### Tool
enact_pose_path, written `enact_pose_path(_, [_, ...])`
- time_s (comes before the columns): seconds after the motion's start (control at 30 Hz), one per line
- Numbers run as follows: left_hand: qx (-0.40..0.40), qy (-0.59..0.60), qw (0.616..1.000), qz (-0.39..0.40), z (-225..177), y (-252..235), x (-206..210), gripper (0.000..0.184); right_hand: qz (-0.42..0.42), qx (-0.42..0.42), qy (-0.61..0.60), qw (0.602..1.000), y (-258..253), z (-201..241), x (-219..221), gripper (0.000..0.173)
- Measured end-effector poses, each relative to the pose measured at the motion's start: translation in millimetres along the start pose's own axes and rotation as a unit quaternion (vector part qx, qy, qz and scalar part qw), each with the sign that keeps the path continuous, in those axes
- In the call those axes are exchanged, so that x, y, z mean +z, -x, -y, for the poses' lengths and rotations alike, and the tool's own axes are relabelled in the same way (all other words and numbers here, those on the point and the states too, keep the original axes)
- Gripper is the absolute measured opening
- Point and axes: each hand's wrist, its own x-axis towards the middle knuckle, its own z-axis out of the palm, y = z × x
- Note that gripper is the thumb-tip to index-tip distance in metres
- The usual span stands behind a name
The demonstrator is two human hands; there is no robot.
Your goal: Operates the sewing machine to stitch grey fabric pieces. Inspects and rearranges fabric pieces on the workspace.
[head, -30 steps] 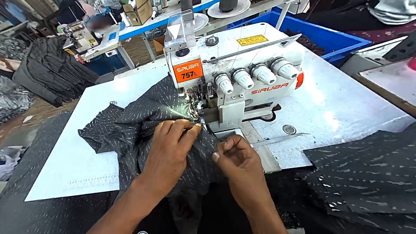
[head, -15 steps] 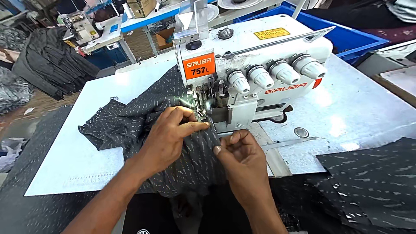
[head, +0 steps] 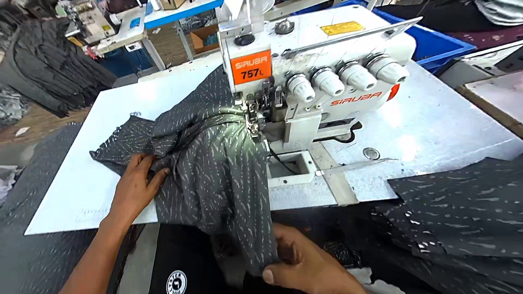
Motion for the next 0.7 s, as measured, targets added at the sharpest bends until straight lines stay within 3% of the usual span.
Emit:
enact_pose_path(0.07, [-0.012,0.011,1.0,-0.011,2,0,-4,0.03,0.002,0.086,0.108,0.99,8,-19,-2,0.025])
enact_pose_path(0.1, [-0.039,0.046,0.998,-0.026,-4,-1,-16,0.027,-0.026,0.121,0.16,0.979,10,-28,1,0.024])
enact_pose_path(0.17, [-0.096,0.117,0.98,-0.13,-17,-12,-50,0.03,-0.078,0.117,0.146,0.979,10,-29,6,0.027])
enact_pose_path(0.23, [-0.077,0.106,0.959,-0.251,-16,-39,-79,0.039,-0.166,0.091,0.102,0.976,1,-27,16,0.031])
enact_pose_path(0.27, [-0.036,0.086,0.96,-0.266,-11,-56,-87,0.043,-0.218,0.103,0.149,0.959,-6,-33,17,0.034])
enact_pose_path(0.33, [0.071,0.056,0.976,-0.197,-4,-87,-93,0.054,-0.275,0.13,0.272,0.913,-19,-54,12,0.044])
enact_pose_path(0.4, [0.067,0.071,0.989,-0.112,-19,-87,-92,0.076,-0.294,0.139,0.33,0.886,-22,-64,13,0.055])
enact_pose_path(0.47, [0.032,0.063,0.994,-0.085,-35,-50,-82,0.081,-0.319,0.122,0.355,0.87,-12,-68,24,0.065])
enact_pose_path(0.53, [-0.052,0.055,0.997,-0.023,-39,4,-62,0.079,-0.363,0.079,0.414,0.831,3,-70,36,0.061])
enact_pose_path(0.6, [-0.114,0.012,0.993,0.032,-32,44,-34,0.073,-0.399,0.028,0.521,0.754,11,-66,44,0.053])
enact_pose_path(0.67, [-0.109,-0.036,0.993,0.025,-27,66,-18,0.055,-0.409,-0.027,0.605,0.682,8,-55,47,0.049])
enact_pose_path(0.7, [-0.1,-0.047,0.994,0.011,-25,70,-17,0.044,-0.41,-0.052,0.618,0.669,4,-50,47,0.046])
